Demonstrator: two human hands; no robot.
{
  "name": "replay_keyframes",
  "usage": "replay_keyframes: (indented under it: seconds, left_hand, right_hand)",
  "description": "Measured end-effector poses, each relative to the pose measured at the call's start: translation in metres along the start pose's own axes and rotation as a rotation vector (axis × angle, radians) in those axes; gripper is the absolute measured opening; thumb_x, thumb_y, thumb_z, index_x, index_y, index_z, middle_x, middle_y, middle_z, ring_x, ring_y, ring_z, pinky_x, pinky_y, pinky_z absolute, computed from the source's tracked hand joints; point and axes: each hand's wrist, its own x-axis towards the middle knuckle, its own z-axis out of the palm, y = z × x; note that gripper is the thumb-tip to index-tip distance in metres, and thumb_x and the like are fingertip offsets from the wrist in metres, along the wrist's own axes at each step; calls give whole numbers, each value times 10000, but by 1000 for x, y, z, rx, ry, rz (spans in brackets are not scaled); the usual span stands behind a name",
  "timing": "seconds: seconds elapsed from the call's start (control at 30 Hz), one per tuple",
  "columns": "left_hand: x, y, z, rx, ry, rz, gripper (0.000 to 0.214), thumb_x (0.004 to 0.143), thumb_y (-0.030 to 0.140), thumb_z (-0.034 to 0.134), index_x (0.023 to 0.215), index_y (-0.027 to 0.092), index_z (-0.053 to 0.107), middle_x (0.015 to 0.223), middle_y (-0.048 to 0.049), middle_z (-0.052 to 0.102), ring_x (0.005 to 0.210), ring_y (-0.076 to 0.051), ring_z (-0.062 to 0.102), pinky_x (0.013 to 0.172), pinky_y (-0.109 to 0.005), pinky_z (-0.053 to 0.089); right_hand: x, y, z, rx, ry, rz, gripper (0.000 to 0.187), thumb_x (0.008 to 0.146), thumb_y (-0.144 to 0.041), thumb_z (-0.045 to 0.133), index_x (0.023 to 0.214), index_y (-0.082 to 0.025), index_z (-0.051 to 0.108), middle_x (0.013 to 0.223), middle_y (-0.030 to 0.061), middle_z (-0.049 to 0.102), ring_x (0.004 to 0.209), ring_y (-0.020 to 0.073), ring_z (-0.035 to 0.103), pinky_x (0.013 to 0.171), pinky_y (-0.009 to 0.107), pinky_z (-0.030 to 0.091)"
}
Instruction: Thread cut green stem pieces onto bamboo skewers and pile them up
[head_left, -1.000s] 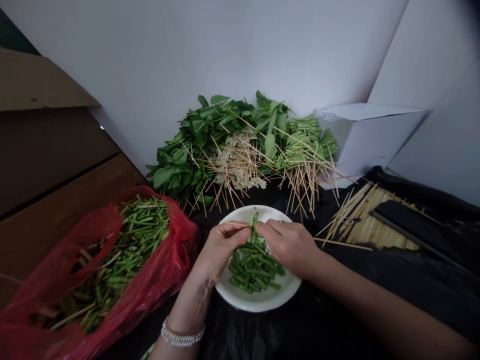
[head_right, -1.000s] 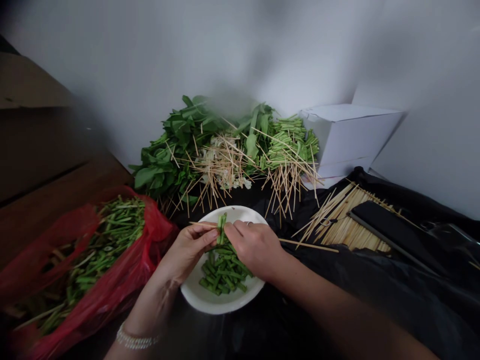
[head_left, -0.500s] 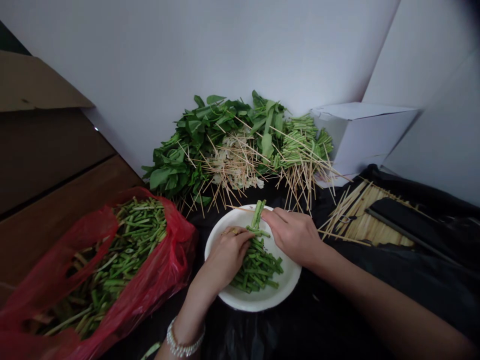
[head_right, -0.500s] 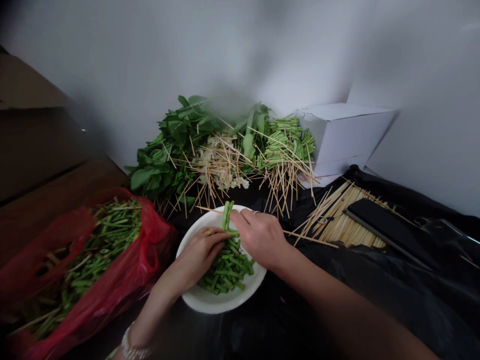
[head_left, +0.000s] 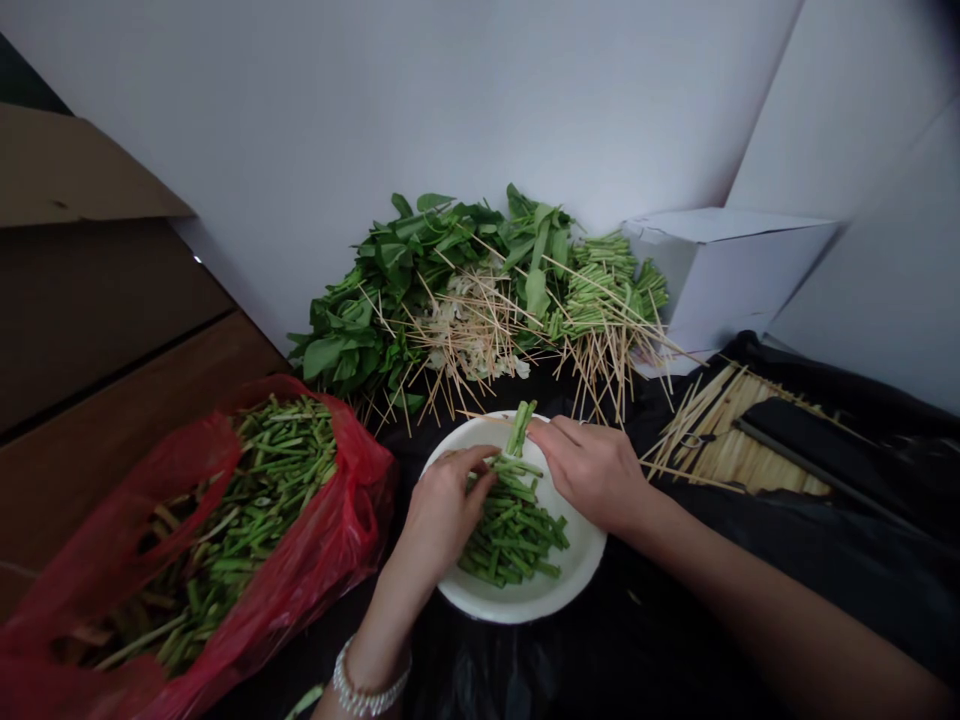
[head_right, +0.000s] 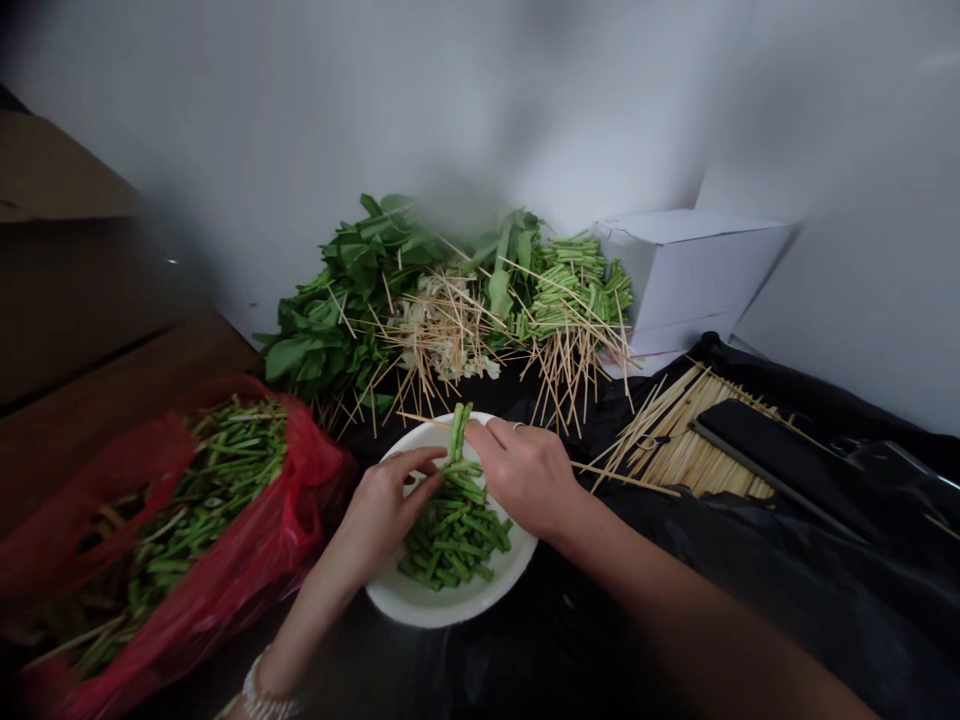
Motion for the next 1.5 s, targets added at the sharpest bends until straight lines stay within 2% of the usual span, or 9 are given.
replay_keyframes:
  seconds: [0.1, 0.2, 0.37, 0.47, 0.6, 0.87, 1.17, 1.5]
  left_hand:
    - [3, -4, -2, -187, 124, -60, 243, 865, 213, 565, 1039, 223, 734, 946, -62, 740, 883, -221, 664, 798, -332, 472]
    - [6, -7, -6, -499, 207, -196, 200, 845, 273, 617, 981, 195, 742, 860, -62, 746, 824, -205, 667, 748, -296, 476]
    - [6, -6, -15, -1073, 251, -393, 217, 743, 322, 759, 913, 189, 731, 938, -51, 745, 897, -160, 657, 778, -236, 470]
    - [7, -4, -18, -1238, 277, -435, 231, 675, 263, 819, 875, 181, 737, 923, -29, 729, 867, -125, 644, 747, -201, 472]
    - [7, -4, -19, -1323, 293, -462, 254, 631, 214, 848, 856, 172, 740, 837, -11, 717, 777, -99, 635, 675, -178, 473]
    - [7, -1, -19, -1357, 302, -461, 265, 607, 172, 861, 841, 167, 737, 776, -13, 726, 727, -99, 646, 643, -184, 486]
    - [9, -4, -18, -1437, 312, -450, 278, 597, 162, 866, 846, 143, 744, 747, -3, 710, 638, -61, 614, 606, -152, 490]
    - [9, -6, -18, -1474, 308, -467, 235, 624, 140, 839, 844, 135, 756, 760, -18, 722, 641, -67, 625, 604, -152, 512]
  right_hand:
    - [0, 0, -1, -3, 13, -4, 306, 942, -148, 387, 1030, -128, 679, 691, 13, 595, 568, 105, 496, 556, 252, 344]
    - [0, -1, -2, -10, 27, -13, 305, 935, -130, 391, 1024, -124, 682, 688, 12, 592, 573, 107, 508, 560, 256, 354]
    - [0, -2, -2, -24, 26, -37, 294, 913, -96, 412, 1010, -129, 687, 663, 2, 584, 566, 100, 509, 559, 249, 359]
    - [-1, -3, -1, -24, 23, -45, 292, 909, -89, 418, 1017, -121, 687, 677, 10, 598, 582, 104, 524, 571, 249, 370]
    - [-2, -3, 1, -28, 15, -56, 292, 902, -92, 429, 1041, -125, 683, 695, 14, 609, 577, 108, 524, 568, 254, 367]
    - [-3, -3, 1, -42, 11, -84, 305, 899, -95, 418, 1055, -136, 677, 699, 12, 615, 585, 104, 518, 568, 246, 374]
    - [-2, -3, 1, -27, 8, -71, 308, 896, -88, 413, 1047, -124, 680, 701, 16, 614, 588, 103, 532, 561, 248, 385]
    - [-3, -3, 1, -28, 5, -63, 299, 911, -99, 419, 1054, -124, 680, 686, 10, 598, 581, 110, 533, 563, 253, 386]
